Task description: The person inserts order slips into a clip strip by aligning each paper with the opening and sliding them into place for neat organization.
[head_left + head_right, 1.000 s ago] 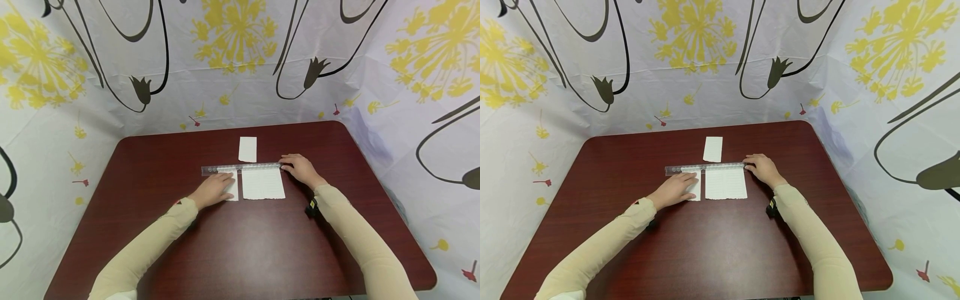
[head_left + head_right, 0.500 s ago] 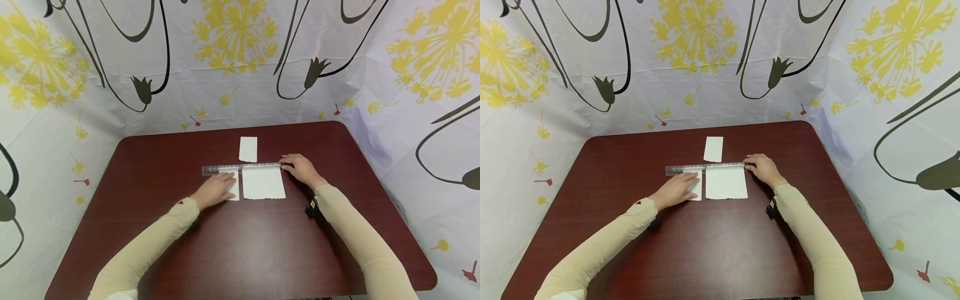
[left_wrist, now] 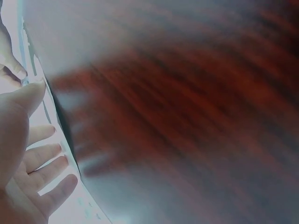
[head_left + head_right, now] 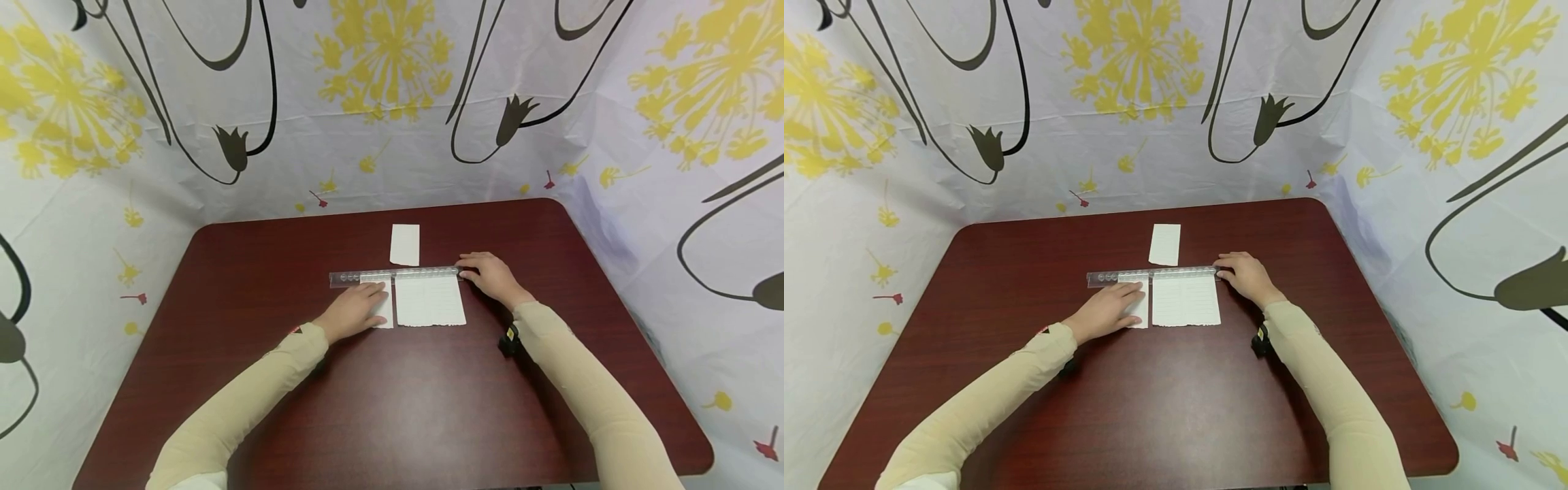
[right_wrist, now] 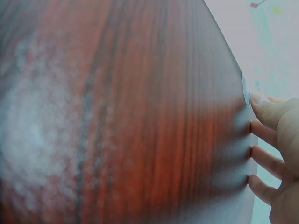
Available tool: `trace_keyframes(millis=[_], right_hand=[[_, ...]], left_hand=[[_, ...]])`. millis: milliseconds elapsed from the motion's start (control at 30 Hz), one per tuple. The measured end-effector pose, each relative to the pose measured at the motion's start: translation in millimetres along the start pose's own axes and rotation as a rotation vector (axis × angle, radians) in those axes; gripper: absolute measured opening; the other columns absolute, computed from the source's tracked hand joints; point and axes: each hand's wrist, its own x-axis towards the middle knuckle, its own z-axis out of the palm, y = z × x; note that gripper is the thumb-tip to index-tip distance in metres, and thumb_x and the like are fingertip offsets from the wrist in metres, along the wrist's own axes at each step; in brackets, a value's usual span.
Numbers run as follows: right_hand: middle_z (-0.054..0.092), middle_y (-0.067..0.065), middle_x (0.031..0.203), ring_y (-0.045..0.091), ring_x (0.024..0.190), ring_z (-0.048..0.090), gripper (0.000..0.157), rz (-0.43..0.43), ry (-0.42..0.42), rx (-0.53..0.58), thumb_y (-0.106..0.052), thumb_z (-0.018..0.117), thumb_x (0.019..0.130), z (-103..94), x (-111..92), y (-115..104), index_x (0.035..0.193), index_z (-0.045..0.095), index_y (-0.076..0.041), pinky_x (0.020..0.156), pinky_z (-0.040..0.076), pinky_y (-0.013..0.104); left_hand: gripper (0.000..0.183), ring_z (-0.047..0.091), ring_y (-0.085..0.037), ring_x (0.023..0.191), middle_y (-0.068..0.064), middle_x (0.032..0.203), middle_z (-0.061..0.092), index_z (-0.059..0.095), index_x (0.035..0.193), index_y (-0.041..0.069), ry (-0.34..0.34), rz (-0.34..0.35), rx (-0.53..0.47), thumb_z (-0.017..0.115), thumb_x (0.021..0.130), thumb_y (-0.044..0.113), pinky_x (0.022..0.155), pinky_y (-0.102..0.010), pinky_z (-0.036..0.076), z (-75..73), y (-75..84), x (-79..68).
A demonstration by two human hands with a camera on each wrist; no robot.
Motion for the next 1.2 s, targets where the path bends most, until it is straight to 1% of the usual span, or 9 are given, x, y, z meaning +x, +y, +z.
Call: trace_keyframes(millis=[433, 833, 1200], right_hand=[[0.053, 0.012, 0.148, 0.036, 0.141, 0.042, 0.038, -0.004, 0.007, 0.006, -0.024, 0.062, 0.098, -0.4, 0.3, 0.3, 0.134, 0.063, -0.013, 0.114, 0.038, 0.056], [0.053, 0.012, 0.149, 0.036, 0.141, 0.042, 0.038, 0.000, -0.001, -0.002, -0.025, 0.062, 0.098, -0.4, 0.0, 0.5, 0.134, 0.063, -0.012, 0.115, 0.038, 0.056], [0.053, 0.013, 0.149, 0.036, 0.141, 0.042, 0.038, -0.005, 0.001, -0.007, -0.024, 0.061, 0.098, -0.6, -0.3, 0.1, 0.135, 0.062, -0.012, 0.114, 0.038, 0.055]], left_hand=[[0.064, 0.048, -0.031, 0.139, -0.013, 0.152, 0.048, 0.053, 0.141, 0.006, 0.030, 0.010, -0.011, 0.059, 0.095, 0.050, 0.114, -0.051, 0.042, 1.6, 3.4, 4.2], [0.064, 0.048, -0.031, 0.140, -0.012, 0.152, 0.048, 0.053, 0.142, 0.008, 0.028, 0.007, -0.013, 0.059, 0.095, 0.050, 0.114, -0.051, 0.041, 5.7, 3.3, 5.9], [0.063, 0.047, -0.032, 0.140, -0.013, 0.152, 0.048, 0.053, 0.142, 0.007, 0.018, -0.003, -0.030, 0.060, 0.095, 0.049, 0.115, -0.051, 0.040, 1.2, 5.6, 5.4]])
